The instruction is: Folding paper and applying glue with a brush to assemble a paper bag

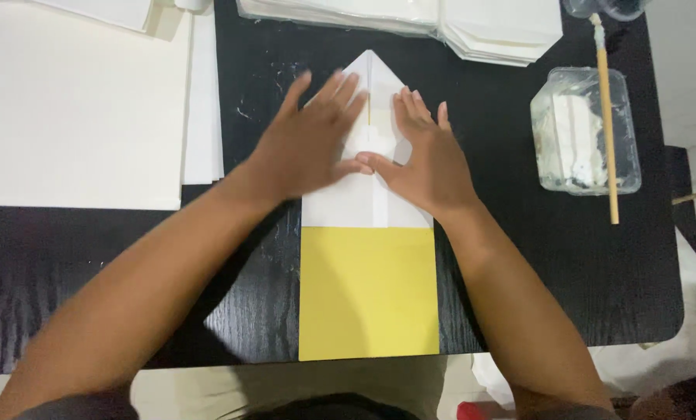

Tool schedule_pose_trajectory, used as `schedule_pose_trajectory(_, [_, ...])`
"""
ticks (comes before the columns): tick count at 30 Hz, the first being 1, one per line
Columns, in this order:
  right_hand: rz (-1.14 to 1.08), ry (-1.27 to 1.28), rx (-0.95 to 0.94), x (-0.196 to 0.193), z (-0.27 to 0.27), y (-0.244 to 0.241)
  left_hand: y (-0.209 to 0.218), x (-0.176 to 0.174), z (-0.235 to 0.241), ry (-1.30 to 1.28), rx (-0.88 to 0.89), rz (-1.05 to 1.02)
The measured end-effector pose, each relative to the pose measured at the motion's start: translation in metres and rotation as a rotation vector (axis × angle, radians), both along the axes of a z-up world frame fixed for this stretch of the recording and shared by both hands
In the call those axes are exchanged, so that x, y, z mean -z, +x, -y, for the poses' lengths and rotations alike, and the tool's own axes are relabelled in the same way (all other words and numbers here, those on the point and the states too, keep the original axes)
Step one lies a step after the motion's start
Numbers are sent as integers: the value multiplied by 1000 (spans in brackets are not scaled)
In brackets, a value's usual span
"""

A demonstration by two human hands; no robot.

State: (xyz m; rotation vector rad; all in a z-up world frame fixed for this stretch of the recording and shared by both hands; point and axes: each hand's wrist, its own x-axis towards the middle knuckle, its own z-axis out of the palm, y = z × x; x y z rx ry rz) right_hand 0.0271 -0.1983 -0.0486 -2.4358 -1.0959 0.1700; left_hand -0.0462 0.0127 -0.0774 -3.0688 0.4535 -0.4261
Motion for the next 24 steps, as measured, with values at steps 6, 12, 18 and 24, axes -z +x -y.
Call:
schedule_pose_trajectory(6, [3,24,-13,-11,-2,-3,-56,-14,16,-85,-15,-242])
schedule_pose_trajectory(12, [1,34,20,-11,-1,-6,-21,3,-3,-86,-59,58])
schedule_pose_trajectory(18, [113,47,-15,18,2,8,57,14,-12,-59,-162,-77])
schedule_pose_trajectory(24, [54,62,7,11,2,4,75,5,-2,-78,7,-139])
